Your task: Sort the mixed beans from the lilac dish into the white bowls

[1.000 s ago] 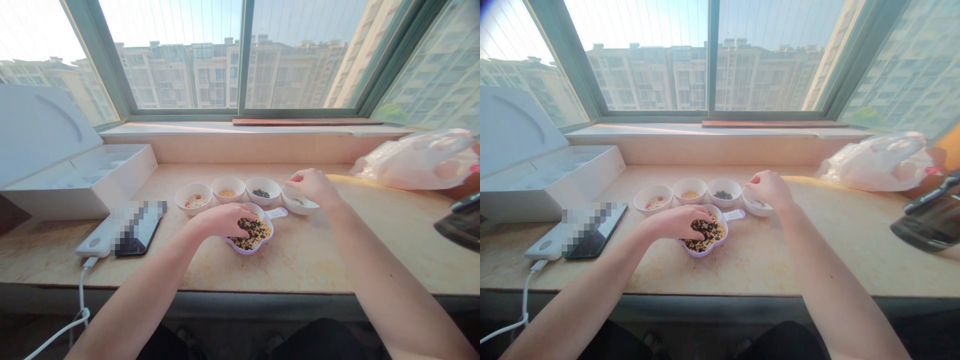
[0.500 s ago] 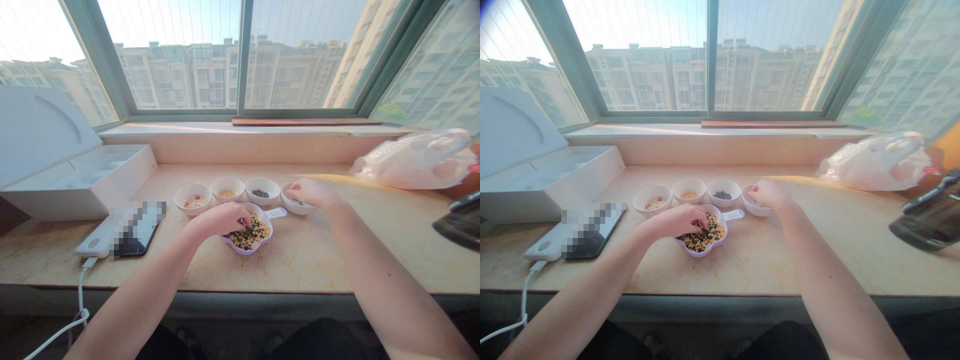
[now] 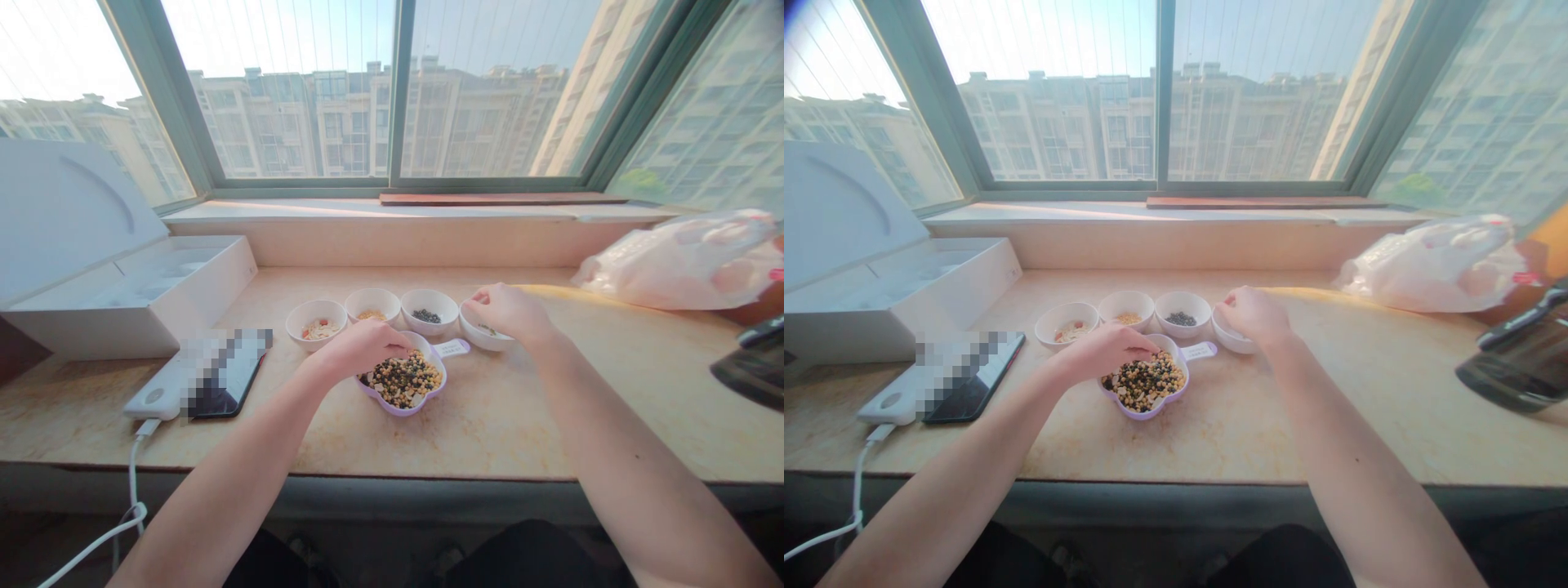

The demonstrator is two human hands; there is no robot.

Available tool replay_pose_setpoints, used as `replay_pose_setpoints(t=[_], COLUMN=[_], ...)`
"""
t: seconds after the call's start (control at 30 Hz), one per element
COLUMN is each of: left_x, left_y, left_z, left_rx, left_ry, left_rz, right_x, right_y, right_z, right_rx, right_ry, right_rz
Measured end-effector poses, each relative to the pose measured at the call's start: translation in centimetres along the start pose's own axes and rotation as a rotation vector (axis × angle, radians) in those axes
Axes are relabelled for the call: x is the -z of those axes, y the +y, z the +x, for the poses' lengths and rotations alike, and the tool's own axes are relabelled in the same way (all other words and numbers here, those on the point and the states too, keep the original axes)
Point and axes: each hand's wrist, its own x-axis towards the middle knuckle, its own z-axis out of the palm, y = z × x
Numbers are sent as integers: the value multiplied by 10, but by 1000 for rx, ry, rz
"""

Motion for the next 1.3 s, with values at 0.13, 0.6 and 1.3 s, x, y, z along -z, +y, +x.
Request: replay_pose_setpoints(t=[0.13,0.6,1.3], left_x=[16,48,40], left_y=[-13,-44,-38], left_z=[-5,-21,-17], left_rx=[106,673,736], left_ry=[197,179,48], left_rz=[86,312,382], right_x=[-6,-37,-37], right_y=[-14,-74,-77], right_z=[-7,-60,-57], right_rx=[175,959,958], right_ry=[122,-395,-475], right_rz=[170,471,428])
